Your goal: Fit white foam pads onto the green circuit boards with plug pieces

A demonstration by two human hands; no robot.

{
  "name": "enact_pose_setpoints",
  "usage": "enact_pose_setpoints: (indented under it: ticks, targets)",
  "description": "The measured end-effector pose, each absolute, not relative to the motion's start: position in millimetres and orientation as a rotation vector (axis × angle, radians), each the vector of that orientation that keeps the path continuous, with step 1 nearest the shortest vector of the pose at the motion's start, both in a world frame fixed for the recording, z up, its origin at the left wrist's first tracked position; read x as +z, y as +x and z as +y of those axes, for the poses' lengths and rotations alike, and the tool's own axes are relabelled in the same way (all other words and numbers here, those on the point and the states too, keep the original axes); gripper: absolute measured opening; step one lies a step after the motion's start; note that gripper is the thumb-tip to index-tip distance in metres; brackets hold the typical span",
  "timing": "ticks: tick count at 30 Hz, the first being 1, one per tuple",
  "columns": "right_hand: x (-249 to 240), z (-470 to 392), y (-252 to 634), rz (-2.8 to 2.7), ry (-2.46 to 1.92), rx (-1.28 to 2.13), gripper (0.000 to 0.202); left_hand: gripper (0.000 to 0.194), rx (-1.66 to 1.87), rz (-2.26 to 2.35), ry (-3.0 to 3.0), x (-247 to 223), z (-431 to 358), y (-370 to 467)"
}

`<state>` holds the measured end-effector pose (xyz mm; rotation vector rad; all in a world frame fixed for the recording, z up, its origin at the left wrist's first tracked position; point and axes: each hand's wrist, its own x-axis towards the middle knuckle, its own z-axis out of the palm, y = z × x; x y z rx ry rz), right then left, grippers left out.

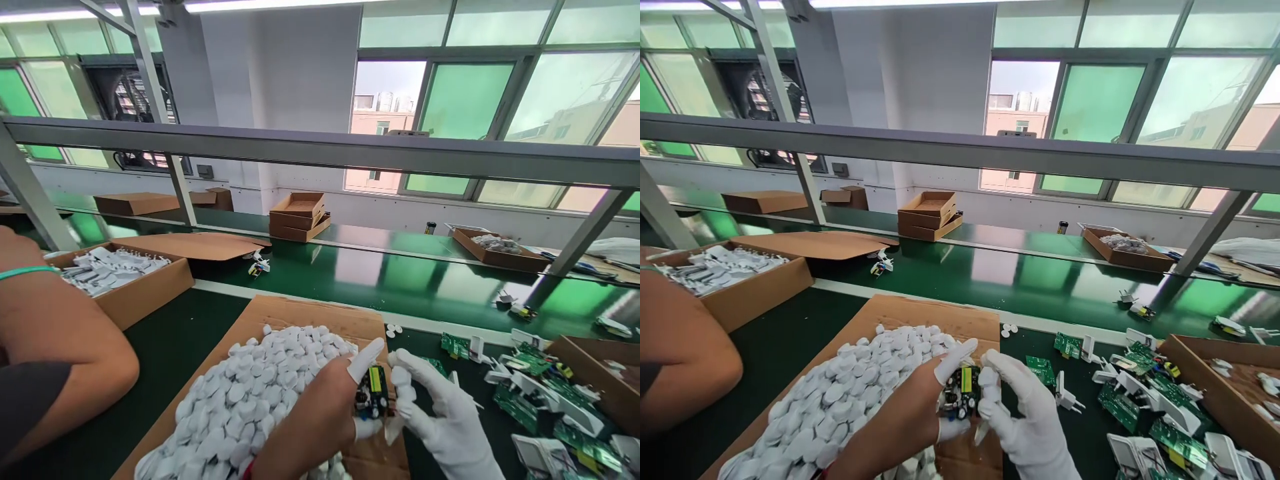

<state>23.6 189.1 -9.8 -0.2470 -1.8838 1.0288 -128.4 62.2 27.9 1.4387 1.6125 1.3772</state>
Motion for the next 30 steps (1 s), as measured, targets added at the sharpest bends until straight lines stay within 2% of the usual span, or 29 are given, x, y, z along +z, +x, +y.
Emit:
enact_pose_setpoints:
  ticks: [4,11,13,16,18,20,23,26,30]
  targets:
    - [-12.3,187.9,21.9,-1.963,-0.280,0.901,0.041,0.056,1.222,1.610,1.649,39.2,59.4,-122.9]
    - [-0.1,177.8,19.2,-1.823,-0.312,1.045,0.032,0.023,1.107,1.733,1.797,36.9,60.8,-120.5]
    - [-1.0,177.8,18.5,-1.836,-0.363,1.062,0.027,0.022,1.109,1.754,1.822,35.4,61.3,-119.6]
    - [-9.4,183.0,20.3,-1.875,-0.408,1.037,0.027,0.049,1.208,1.685,1.789,35.9,61.8,-118.5]
    - [-12.6,186.9,24.5,-1.918,-0.358,1.036,0.041,0.067,1.246,1.600,1.746,38.6,61.4,-118.0]
    - [-7.9,187.5,30.9,-1.994,-0.238,1.072,0.049,0.073,1.247,1.502,1.689,42.4,59.5,-117.5]
    - [12.9,180.4,40.3,-2.087,-0.122,1.202,0.042,0.081,1.292,1.299,1.466,46.4,54.3,-116.1]
    - [31.4,169.3,40.3,-2.073,-0.114,1.329,0.036,0.099,1.305,1.023,1.217,43.5,51.3,-114.9]
    - [24.4,160.9,26.9,-1.888,0.027,1.495,0.027,0.109,1.328,0.867,1.180,33.3,55.4,-116.0]
